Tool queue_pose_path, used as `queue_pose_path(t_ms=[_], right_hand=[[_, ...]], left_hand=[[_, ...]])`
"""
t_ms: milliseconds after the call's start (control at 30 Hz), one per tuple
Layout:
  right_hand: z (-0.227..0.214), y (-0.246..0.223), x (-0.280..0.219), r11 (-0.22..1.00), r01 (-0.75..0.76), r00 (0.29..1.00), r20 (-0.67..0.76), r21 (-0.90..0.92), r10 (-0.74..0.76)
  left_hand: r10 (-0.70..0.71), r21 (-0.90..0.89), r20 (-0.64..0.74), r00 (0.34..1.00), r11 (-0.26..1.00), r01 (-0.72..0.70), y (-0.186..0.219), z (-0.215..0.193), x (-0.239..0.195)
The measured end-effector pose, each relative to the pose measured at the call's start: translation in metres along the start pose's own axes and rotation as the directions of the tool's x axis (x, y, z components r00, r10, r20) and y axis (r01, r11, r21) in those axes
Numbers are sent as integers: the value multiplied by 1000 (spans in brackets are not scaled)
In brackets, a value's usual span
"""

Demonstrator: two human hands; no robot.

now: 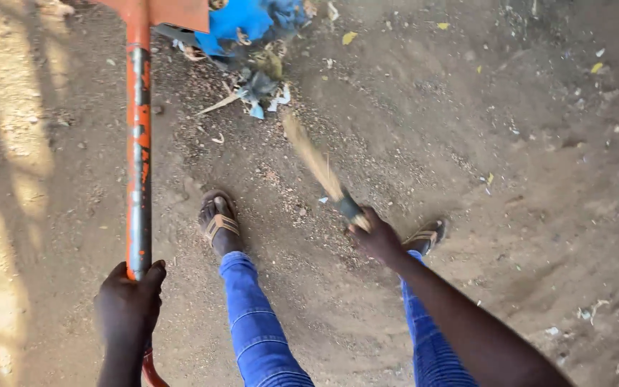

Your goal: The person is cleaning a dirt floor by sweeping debris into piles with a hand broom and then using a shovel to transfer the debris into a red bucket.

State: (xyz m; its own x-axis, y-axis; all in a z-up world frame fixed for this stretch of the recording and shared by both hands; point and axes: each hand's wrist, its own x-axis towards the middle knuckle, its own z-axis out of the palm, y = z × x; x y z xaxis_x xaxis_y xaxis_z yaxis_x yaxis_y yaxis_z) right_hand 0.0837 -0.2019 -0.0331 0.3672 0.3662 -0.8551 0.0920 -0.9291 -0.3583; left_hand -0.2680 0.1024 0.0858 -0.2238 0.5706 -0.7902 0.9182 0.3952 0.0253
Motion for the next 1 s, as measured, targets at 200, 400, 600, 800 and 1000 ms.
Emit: queue_pose_path(t_ms=[200, 400, 600, 800, 1000], right_hand=[[-53, 82, 38, 77, 347, 938, 343, -935, -57], [-82, -71, 96, -54, 280, 944, 285, -958, -164], [-122, -129, 86, 336, 246, 914, 102, -909, -392], [-84, -141, 75, 226, 332, 934, 285, -916, -215], [-77, -185, 125, 360, 216, 928, 75, -908, -366]], left_hand=[[70, -31, -49, 996, 997, -72, -7, 7, 40], [195, -171, -72, 978, 964, -205, 24, 26, 59], [230, -171, -51, 972, 957, -236, 21, 31, 60], [183, -98, -36, 982, 978, -186, 10, 34, 63], [201, -113, -12, 979, 973, -201, 0, 29, 73]])
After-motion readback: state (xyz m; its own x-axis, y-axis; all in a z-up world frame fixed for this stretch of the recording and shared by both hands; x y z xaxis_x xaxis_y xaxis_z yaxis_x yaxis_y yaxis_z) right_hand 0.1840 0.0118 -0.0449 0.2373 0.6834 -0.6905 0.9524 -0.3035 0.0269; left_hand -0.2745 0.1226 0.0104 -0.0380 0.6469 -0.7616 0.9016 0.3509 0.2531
